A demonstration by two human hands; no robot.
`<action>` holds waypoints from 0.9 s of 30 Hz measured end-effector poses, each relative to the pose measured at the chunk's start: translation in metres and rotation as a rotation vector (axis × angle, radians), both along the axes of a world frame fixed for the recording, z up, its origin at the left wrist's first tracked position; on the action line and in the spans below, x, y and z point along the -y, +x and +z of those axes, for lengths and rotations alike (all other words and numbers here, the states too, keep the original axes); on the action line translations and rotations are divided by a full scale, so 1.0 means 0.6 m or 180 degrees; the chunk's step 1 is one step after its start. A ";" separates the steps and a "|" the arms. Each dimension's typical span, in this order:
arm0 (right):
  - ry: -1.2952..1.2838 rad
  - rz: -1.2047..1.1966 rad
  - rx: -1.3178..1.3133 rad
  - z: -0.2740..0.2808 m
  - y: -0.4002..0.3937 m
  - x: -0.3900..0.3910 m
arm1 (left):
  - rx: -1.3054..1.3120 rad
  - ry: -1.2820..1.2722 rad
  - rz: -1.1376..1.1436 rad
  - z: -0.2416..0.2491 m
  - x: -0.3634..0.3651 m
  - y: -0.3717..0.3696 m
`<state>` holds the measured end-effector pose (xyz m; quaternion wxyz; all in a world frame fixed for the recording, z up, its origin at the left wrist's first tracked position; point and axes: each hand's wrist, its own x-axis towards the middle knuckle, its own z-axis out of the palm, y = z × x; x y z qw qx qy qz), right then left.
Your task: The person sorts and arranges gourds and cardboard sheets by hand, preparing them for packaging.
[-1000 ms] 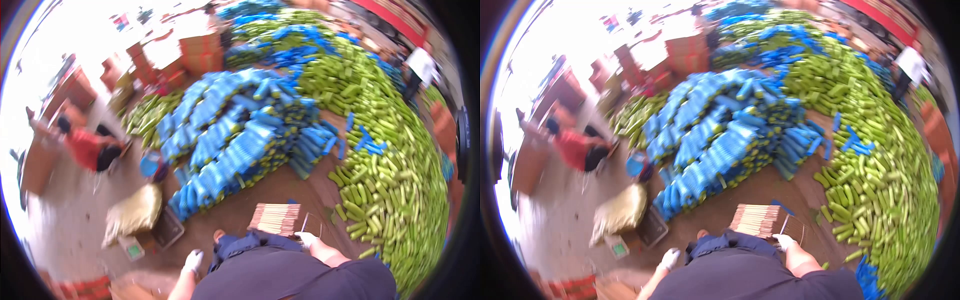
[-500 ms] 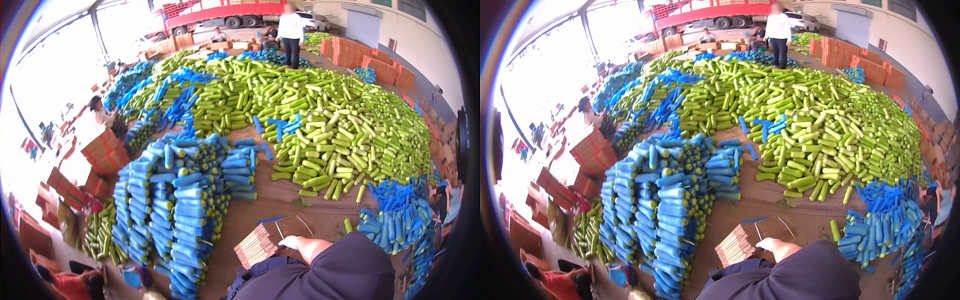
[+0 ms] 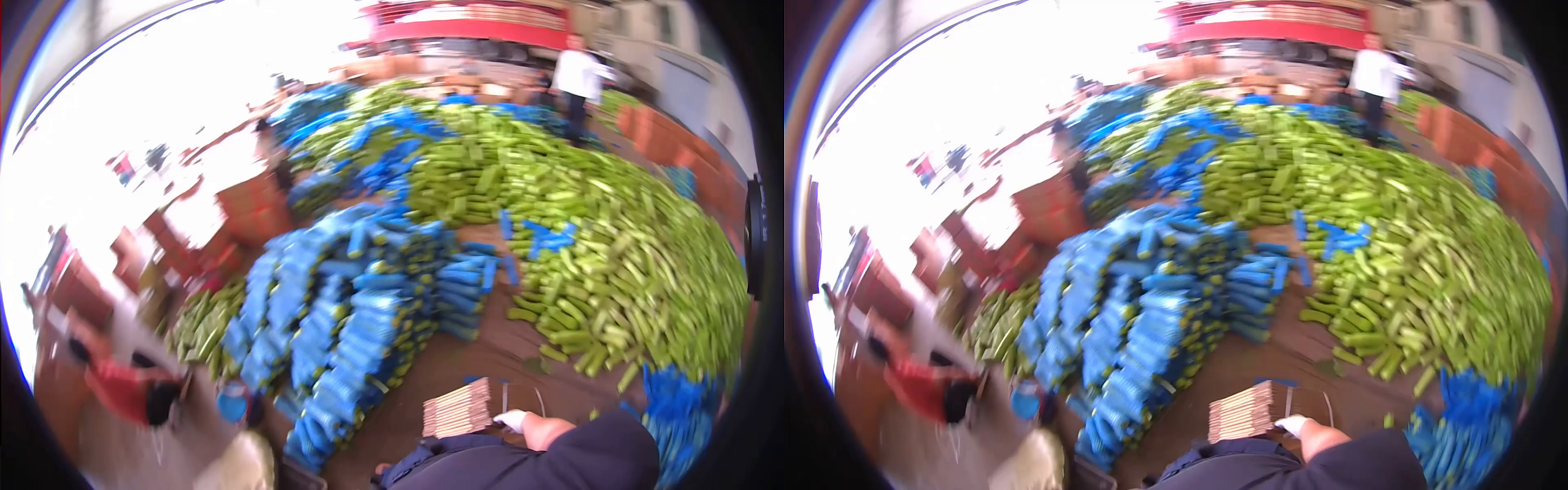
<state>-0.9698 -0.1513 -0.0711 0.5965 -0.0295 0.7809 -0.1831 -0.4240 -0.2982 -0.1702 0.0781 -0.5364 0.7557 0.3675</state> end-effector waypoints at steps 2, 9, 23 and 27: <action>-0.0128 -0.0217 0.0175 -0.036 -0.014 -0.013 | 0.0377 -0.0358 -0.0389 0.057 -0.019 -0.005; -0.1173 0.1076 0.0479 -0.022 -0.086 0.033 | -0.0081 0.0830 0.1950 0.292 -0.052 -0.094; -0.1199 0.0473 -0.0058 0.042 0.014 0.121 | -0.0731 0.0746 0.1875 0.269 -0.108 -0.066; -0.1240 0.0648 -0.0307 0.065 0.033 0.143 | -0.1980 0.0980 0.2657 0.322 -0.071 -0.141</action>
